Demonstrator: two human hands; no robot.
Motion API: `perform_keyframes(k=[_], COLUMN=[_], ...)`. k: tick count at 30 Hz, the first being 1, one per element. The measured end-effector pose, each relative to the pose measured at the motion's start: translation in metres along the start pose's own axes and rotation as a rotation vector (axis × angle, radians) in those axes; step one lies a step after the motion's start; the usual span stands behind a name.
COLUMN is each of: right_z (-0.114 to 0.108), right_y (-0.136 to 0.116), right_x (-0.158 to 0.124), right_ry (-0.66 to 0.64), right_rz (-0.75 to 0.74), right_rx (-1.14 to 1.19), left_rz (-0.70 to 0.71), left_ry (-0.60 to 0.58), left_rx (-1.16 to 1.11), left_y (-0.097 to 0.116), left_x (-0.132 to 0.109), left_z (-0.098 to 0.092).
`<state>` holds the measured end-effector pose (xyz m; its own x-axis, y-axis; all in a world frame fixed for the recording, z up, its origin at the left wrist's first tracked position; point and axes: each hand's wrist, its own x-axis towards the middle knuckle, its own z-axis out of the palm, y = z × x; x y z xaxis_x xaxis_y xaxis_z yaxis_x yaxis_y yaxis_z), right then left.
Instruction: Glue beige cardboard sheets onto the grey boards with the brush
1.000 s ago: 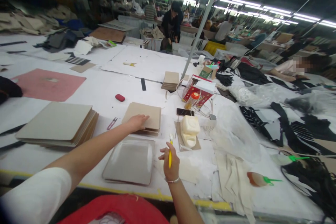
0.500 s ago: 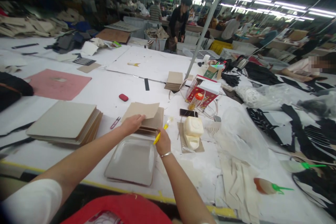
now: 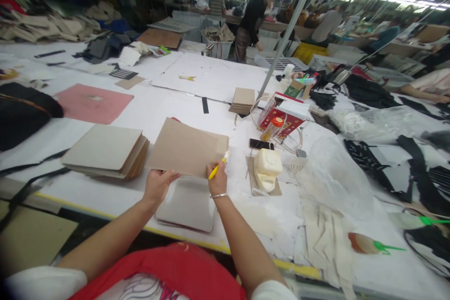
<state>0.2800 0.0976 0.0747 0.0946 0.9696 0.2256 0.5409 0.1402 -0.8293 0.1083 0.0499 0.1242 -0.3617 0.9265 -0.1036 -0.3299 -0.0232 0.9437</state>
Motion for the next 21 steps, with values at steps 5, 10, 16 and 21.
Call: perform_keyframes(k=[5,10,16,21], right_z=[-0.026,-0.04,-0.023,-0.013], right_y=[0.025,0.06,0.087,0.088], right_x=[-0.041,-0.099,-0.125,-0.12], right_ry=[-0.059,-0.198,-0.275,-0.306], right_rz=[0.019,0.009,0.045,0.064], right_rx=[-0.148,-0.283,-0.339,-0.346], left_rz=[-0.182,-0.291,-0.179,-0.212], left_ry=[-0.009,-0.074,-0.159,-0.146], left_rx=[-0.005,0.573,1.068,1.127], left_y=[-0.023,-0.065,-0.092,-0.099], left_x=[-0.007,-0.017,-0.024,-0.02], left_z=[-0.04,-0.094,-0.124,-0.134])
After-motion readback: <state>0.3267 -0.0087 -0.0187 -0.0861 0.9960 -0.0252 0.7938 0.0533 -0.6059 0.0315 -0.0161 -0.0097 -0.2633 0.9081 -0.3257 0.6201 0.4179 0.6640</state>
